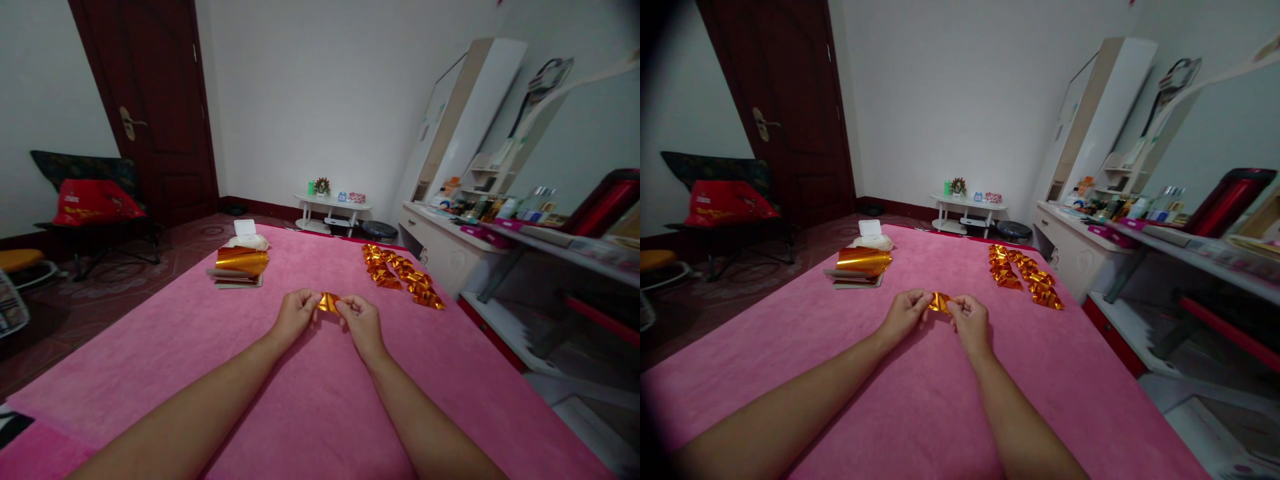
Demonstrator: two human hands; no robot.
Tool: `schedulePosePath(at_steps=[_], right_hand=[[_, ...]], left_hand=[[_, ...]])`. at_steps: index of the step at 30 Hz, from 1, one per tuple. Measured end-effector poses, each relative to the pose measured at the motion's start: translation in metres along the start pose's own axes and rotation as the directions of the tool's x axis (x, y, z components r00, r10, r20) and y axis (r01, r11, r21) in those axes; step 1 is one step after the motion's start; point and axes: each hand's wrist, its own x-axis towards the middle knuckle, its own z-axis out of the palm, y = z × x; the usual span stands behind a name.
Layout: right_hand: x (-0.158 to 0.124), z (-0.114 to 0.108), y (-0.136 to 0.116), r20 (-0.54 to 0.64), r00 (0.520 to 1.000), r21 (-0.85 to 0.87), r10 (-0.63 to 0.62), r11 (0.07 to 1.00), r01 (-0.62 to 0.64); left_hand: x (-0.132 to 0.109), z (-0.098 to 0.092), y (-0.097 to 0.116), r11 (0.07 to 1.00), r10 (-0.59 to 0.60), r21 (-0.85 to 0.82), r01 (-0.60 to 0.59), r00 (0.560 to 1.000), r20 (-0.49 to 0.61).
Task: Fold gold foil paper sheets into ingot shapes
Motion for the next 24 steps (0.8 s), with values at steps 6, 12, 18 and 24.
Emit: schedulePosePath(at_steps=[6, 12, 18, 24], right_hand=[[0.002, -0.002, 0.006, 0.048, 0.997, 0.149, 0.056, 0.987, -0.063], [0.006, -0.01, 0.008, 0.073, 0.978, 0.252, 0.196, 0.945, -0.209], [0.007, -0.012, 0.005, 0.11, 0.975, 0.253, 0.193, 0.943, -0.215], [0.004, -0.007, 0.005, 0.084, 0.991, 0.177, 0.108, 0.977, -0.121]], left_hand=[[0.004, -0.003, -0.003, 0.983, -0.039, -0.18, 0.041, 0.999, 0.014], [0.006, -0.009, -0.009, 0.994, 0.096, -0.074, -0.086, 0.983, 0.153], [0.01, -0.014, -0.008, 0.883, 0.348, 0.329, -0.335, 0.937, 0.023], [0.009, -0.012, -0.005, 0.893, 0.332, 0.321, -0.315, 0.943, 0.001]])
